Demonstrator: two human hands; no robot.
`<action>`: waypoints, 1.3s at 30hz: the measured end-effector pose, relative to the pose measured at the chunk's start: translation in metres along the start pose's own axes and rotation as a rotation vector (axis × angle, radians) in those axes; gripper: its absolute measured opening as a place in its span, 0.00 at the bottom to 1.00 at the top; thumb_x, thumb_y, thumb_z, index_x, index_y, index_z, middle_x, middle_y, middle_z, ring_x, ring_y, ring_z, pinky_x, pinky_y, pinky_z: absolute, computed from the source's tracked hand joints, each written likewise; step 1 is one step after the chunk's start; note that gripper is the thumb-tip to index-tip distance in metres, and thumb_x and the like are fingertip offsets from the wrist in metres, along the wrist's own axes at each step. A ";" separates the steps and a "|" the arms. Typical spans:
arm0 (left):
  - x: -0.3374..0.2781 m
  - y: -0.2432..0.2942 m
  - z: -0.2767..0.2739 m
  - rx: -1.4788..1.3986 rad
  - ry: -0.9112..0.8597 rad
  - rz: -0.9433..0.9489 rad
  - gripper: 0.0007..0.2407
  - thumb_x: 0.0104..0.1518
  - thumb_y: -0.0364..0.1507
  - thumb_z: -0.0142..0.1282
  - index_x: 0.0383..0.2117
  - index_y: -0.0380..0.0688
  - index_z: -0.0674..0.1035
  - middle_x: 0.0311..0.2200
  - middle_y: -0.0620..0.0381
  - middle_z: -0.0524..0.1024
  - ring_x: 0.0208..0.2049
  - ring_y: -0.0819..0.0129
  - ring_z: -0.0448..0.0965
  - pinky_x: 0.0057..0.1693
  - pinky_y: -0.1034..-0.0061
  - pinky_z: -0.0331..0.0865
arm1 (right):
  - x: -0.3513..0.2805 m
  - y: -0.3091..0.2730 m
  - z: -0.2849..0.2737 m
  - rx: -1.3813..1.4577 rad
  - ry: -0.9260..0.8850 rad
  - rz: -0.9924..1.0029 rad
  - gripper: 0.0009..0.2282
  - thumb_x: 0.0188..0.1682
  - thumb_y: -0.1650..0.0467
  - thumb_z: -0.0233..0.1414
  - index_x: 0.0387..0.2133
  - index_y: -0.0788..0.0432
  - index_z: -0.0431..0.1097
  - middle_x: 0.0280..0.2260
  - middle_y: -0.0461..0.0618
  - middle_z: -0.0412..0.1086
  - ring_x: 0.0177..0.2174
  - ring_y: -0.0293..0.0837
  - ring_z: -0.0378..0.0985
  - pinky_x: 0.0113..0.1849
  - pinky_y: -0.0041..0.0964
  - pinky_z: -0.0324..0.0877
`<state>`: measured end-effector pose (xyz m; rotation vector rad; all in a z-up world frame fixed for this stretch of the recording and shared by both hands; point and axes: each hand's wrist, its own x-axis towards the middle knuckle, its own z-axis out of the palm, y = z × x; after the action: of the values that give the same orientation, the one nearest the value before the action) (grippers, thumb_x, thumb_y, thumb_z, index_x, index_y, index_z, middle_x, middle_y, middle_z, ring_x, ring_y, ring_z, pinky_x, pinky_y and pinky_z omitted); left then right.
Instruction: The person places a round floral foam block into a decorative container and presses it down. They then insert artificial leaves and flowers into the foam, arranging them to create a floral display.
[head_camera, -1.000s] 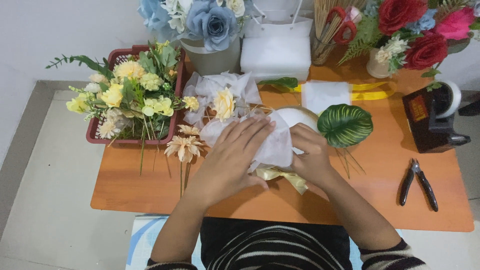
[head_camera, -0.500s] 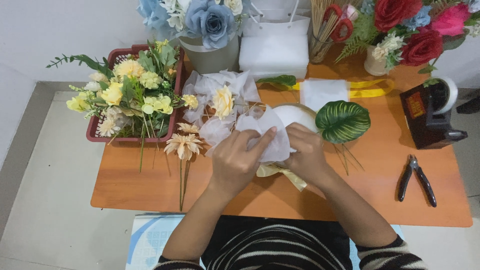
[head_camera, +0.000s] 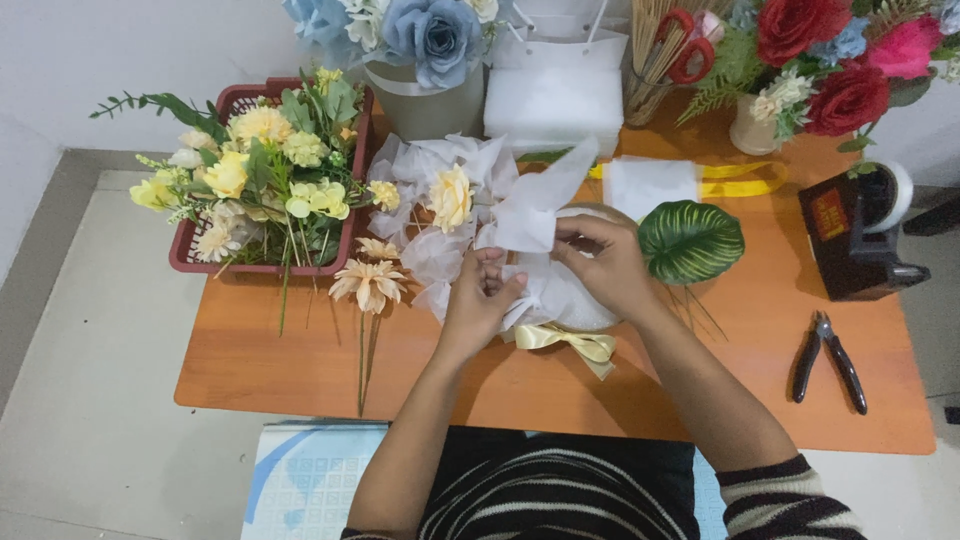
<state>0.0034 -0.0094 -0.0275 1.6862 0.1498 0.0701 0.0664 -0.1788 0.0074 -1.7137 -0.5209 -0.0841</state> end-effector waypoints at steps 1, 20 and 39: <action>-0.003 -0.003 0.000 -0.002 -0.002 -0.002 0.20 0.50 0.29 0.58 0.44 0.30 0.65 0.25 0.51 0.71 0.29 0.67 0.71 0.39 0.75 0.66 | -0.002 0.003 0.002 -0.002 0.000 0.003 0.09 0.38 0.81 0.54 0.31 0.61 0.73 0.25 0.49 0.71 0.29 0.37 0.69 0.32 0.33 0.70; -0.010 0.015 -0.001 -0.237 -0.185 -0.003 0.06 0.50 0.28 0.59 0.21 0.39 0.78 0.14 0.63 0.68 0.19 0.81 0.63 0.27 0.90 0.58 | 0.007 0.002 0.014 -0.033 -0.169 -0.105 0.04 0.38 0.81 0.53 0.22 0.62 0.73 0.21 0.53 0.72 0.25 0.46 0.74 0.32 0.40 0.69; -0.010 -0.066 -0.004 -0.198 -0.212 0.165 0.12 0.52 0.26 0.56 0.40 0.35 0.75 0.40 0.50 0.75 0.41 0.65 0.71 0.54 0.60 0.61 | 0.019 -0.008 0.016 0.007 -0.411 -0.091 0.05 0.39 0.82 0.50 0.24 0.63 0.72 0.21 0.54 0.70 0.24 0.47 0.71 0.31 0.42 0.67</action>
<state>-0.0107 0.0003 -0.0926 1.4942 -0.1515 0.0282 0.0768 -0.1566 0.0181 -1.7056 -0.9008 0.2099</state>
